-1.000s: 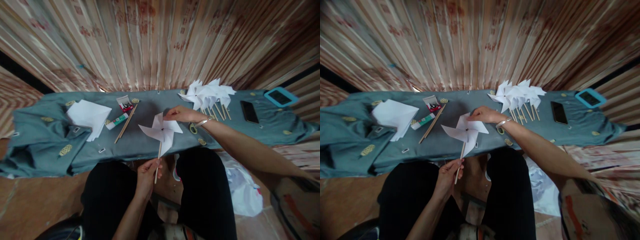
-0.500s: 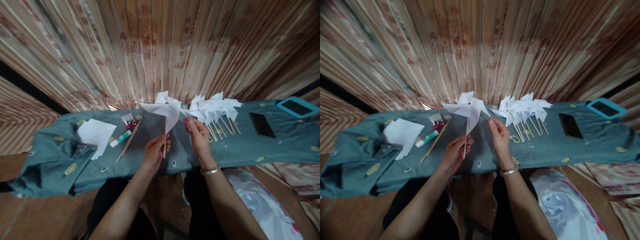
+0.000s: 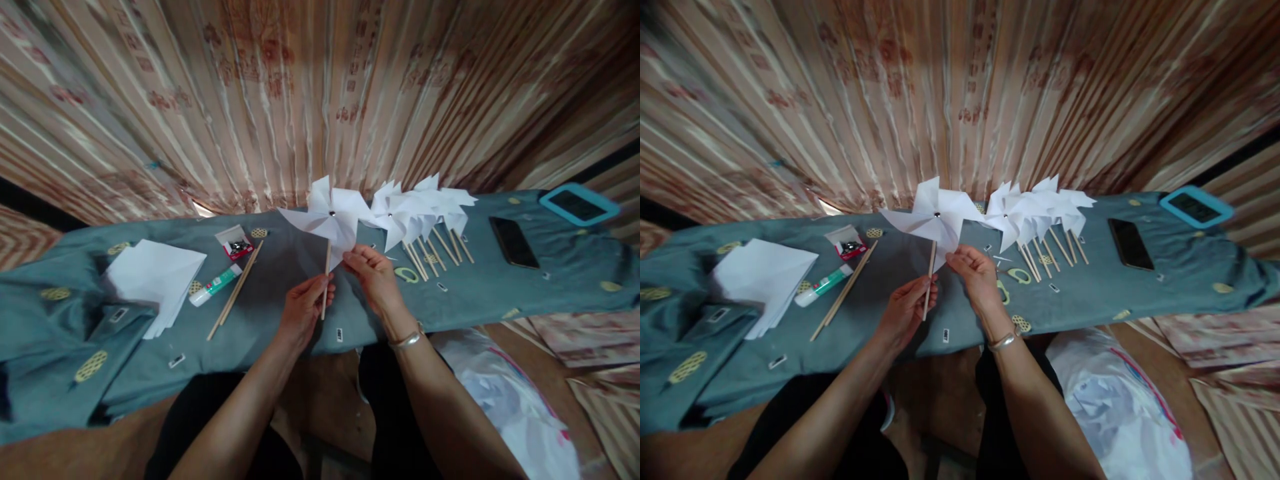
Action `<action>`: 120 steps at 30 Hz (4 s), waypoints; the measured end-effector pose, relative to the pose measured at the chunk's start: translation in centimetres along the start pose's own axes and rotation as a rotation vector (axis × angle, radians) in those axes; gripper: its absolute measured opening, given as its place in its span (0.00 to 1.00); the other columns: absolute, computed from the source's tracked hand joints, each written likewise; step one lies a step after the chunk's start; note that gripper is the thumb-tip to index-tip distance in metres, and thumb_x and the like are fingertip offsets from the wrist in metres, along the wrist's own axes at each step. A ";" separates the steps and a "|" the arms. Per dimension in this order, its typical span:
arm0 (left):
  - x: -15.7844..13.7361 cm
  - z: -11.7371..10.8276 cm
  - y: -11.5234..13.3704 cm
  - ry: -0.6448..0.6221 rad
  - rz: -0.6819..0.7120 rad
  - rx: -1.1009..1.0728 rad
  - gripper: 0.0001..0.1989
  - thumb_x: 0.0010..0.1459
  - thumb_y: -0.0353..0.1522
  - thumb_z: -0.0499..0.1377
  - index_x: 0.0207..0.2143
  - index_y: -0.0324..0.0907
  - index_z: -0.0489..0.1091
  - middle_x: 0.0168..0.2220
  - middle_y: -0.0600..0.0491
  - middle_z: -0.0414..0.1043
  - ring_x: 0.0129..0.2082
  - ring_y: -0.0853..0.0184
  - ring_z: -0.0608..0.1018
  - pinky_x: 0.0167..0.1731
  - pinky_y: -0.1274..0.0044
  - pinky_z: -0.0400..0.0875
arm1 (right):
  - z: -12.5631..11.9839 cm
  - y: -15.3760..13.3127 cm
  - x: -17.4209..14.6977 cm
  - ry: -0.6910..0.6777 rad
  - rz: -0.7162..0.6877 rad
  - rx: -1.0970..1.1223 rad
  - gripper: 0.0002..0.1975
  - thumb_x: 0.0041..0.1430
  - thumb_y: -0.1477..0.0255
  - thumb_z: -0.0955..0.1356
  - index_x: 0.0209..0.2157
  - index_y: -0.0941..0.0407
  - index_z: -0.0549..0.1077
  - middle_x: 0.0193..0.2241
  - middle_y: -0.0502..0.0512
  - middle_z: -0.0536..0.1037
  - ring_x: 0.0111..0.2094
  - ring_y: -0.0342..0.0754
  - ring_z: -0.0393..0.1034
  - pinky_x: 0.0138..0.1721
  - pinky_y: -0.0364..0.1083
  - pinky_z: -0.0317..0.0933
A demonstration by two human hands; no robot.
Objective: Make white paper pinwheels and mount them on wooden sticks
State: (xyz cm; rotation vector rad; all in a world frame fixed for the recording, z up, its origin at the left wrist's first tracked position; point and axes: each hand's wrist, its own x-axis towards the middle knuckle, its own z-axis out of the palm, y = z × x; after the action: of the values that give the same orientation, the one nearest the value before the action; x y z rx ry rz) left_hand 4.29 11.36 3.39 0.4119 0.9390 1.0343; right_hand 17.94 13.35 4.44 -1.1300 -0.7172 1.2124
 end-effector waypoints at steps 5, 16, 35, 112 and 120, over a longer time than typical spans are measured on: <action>0.3 -0.1 0.3 -0.020 0.010 0.015 0.21 0.32 0.39 0.77 0.29 0.36 0.81 0.24 0.52 0.76 0.24 0.75 0.72 0.27 0.81 0.66 | 0.0 0.0 0.6 0.029 -0.002 0.026 0.15 0.33 0.64 0.81 0.26 0.53 0.80 0.23 0.46 0.79 0.25 0.41 0.68 0.30 0.42 0.63; 0.2 -0.4 0.2 -0.022 0.021 0.066 0.21 0.29 0.40 0.78 0.28 0.39 0.82 0.26 0.50 0.79 0.27 0.72 0.75 0.33 0.78 0.69 | 0.1 -0.1 0.4 0.052 0.018 0.042 0.14 0.34 0.65 0.80 0.27 0.54 0.80 0.22 0.46 0.78 0.24 0.40 0.66 0.28 0.41 0.61; 0.6 -0.6 -0.3 0.013 0.058 0.108 0.21 0.29 0.40 0.77 0.29 0.40 0.82 0.27 0.49 0.80 0.27 0.71 0.76 0.34 0.77 0.70 | 0.9 0.2 -0.8 -0.111 -0.050 -0.088 0.13 0.39 0.62 0.79 0.23 0.54 0.78 0.19 0.47 0.78 0.21 0.41 0.67 0.24 0.42 0.62; 0.1 -1.3 -0.3 -0.059 0.078 0.291 0.18 0.36 0.41 0.75 0.30 0.41 0.83 0.27 0.48 0.80 0.27 0.68 0.76 0.33 0.76 0.69 | -4.8 -1.4 3.7 0.298 -0.326 -0.143 0.17 0.40 0.64 0.79 0.34 0.54 0.81 0.31 0.51 0.83 0.34 0.46 0.75 0.45 0.49 0.68; 0.3 -1.4 -0.2 -0.036 0.103 0.283 0.16 0.35 0.40 0.74 0.29 0.42 0.83 0.28 0.49 0.80 0.28 0.69 0.75 0.33 0.77 0.68 | -4.1 -1.3 3.4 0.288 -0.282 -0.131 0.16 0.33 0.62 0.80 0.26 0.54 0.81 0.23 0.49 0.81 0.25 0.43 0.71 0.31 0.46 0.67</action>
State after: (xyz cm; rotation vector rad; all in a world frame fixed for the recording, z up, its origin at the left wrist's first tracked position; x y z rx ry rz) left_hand 3.33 11.33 2.38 0.7185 1.0438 0.9852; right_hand 22.90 15.53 3.90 -1.2340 -0.7136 0.7564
